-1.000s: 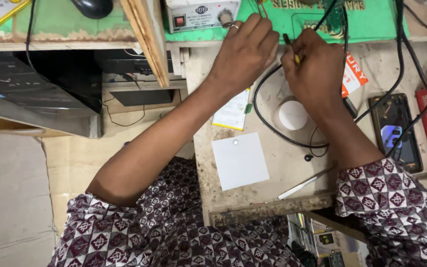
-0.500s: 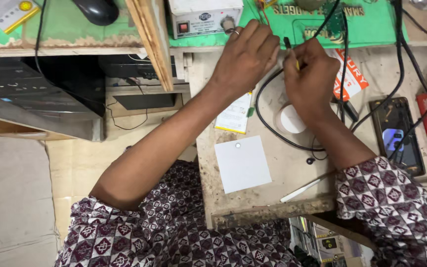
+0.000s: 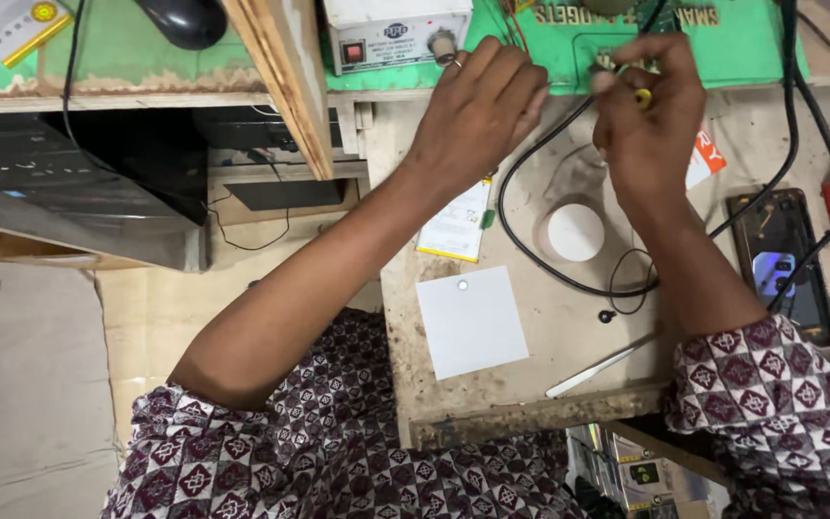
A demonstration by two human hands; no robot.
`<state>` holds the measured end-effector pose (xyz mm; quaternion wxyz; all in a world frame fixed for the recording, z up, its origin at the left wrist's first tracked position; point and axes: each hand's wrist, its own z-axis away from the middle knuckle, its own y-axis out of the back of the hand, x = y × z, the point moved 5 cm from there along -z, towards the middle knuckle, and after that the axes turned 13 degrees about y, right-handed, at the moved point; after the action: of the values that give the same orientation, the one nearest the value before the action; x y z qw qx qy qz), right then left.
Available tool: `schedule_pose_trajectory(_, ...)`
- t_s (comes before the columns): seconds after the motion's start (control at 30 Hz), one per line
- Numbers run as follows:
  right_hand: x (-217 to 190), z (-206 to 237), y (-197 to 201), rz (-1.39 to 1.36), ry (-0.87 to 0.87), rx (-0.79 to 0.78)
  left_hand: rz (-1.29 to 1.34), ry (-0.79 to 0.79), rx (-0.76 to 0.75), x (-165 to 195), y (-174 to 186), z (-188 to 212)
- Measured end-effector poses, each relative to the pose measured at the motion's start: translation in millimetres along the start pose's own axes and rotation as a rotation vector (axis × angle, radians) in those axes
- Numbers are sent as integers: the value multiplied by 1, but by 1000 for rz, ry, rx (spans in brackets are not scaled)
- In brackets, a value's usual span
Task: The person works at a cluttered repair bench, manipulating small wires and components with their hands and a small cutting tool, adjusting parts on the work surface. They then walk to a glass display counter, pick up a smartphone, and tap and swipe on its screen while it rests on the counter.
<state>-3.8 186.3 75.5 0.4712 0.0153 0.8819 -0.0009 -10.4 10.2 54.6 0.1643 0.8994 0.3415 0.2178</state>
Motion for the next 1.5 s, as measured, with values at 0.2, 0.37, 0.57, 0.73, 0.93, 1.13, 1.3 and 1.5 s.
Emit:
schedule_pose_trajectory(0.2,17,-2,0,199,-46,-180,23,12,-4,2,5,-1)
schedule_pose_trajectory(0.37,19,-2,3,272,-20,-165,87,48,-44,1,5,-2)
schedule_pose_trajectory(0.57,13,0,-4,253,-23,-246,96,54,-45,0,6,-2)
schedule_pose_trajectory(0.73,11,-1,-3,266,8,-189,125,41,-44,0,7,-2)
schedule_pose_trajectory(0.93,11,2,-1,386,100,-203,129,16,-39,1,6,-2)
schedule_pose_trajectory(1.13,0,7,-5,602,370,-220,127,20,-28,0,6,-2)
schedule_pose_trajectory(1.3,-8,9,-11,726,461,-262,174,32,-43,-1,5,-5)
schedule_pose_trajectory(1.5,-5,7,-8,668,398,-227,181,52,-26,-1,5,-4)
